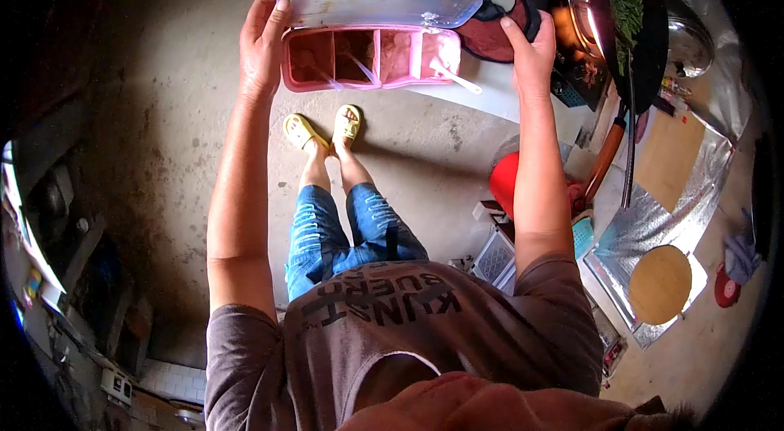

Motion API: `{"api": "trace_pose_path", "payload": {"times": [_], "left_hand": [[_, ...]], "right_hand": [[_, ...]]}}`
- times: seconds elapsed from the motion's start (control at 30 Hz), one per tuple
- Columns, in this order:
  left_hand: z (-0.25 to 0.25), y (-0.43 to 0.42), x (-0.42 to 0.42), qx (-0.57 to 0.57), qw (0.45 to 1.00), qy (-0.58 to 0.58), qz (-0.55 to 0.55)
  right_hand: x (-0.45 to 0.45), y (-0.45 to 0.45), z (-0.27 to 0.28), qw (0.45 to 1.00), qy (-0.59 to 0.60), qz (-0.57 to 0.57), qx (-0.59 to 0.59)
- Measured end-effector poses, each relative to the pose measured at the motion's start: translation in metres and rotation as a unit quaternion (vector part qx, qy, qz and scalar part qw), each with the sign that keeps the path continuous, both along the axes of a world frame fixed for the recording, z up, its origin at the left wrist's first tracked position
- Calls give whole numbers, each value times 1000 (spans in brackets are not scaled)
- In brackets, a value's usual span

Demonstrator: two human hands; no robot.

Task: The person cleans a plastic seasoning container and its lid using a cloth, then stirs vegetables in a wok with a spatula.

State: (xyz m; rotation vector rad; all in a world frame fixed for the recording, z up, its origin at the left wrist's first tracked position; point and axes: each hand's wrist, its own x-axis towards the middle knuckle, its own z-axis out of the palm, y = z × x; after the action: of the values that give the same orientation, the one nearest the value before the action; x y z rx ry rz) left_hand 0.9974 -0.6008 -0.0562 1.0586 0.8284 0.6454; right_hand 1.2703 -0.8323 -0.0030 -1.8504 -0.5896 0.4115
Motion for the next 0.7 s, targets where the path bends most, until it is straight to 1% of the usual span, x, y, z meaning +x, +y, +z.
{"api": "trace_pose_path", "payload": {"times": [0.03, 0.07, 0.13, 0.17, 0.2, 0.27, 0.3, 0.37, 0.4, 0.43, 0.47, 0.5, 0.53, 0.6, 0.63, 0.67, 0.7], "left_hand": [[-2, 1, -4, 12, 1000, -3, -11], [-4, 0, -8, 12, 1000, -2, -10], [-8, -7, -17, 3, 1000, 16, -10], [-9, -11, -20, 3, 1000, 15, -9], [-10, -15, -22, 32, 999, 33, -15], [-7, -20, -24, 78, 995, 61, -18], [-14, -22, -24, 65, 996, 54, -8], [-19, -28, -22, 46, 998, 53, 6], [-21, -32, -23, 53, 995, 86, 4], [-22, -35, -23, 47, 995, 91, -1], [-24, -37, -23, 41, 995, 95, -6], [-25, -39, -26, 20, 993, 113, -20], [-21, -41, -26, 29, 992, 124, -12], [-33, -45, -25, 30, 993, 112, 19], [-41, -46, -25, 76, 989, 123, 29], [-43, -48, -25, 70, 990, 120, 39], [-45, -49, -25, 73, 988, 121, 52]], "right_hand": [[5, -5, 0, 994, -64, 9, -86], [7, -5, -4, 994, -63, 11, -86], [9, -3, -9, 965, -227, 86, -99], [7, 0, -9, 982, -158, 91, -50], [7, 0, -5, 982, -159, 92, -51], [4, 3, 3, 991, -104, 66, -45], [8, 2, 2, 983, -158, 70, -65], [8, 7, 7, 971, -218, 74, -67], [6, 7, 11, 962, -249, 84, -74], [8, 6, 11, 959, -244, 118, -82], [2, 13, 19, 959, -242, 120, -81], [-2, 22, 31, 933, -298, 182, -86], [-8, 32, 45, 900, -352, 242, -88], [-16, 45, 60, 900, -335, 261, -95], [-19, 53, 66, 875, -384, 277, -98], [-21, 60, 71, 847, -433, 291, -101], [-23, 66, 77, 837, -445, 303, -94]]}}
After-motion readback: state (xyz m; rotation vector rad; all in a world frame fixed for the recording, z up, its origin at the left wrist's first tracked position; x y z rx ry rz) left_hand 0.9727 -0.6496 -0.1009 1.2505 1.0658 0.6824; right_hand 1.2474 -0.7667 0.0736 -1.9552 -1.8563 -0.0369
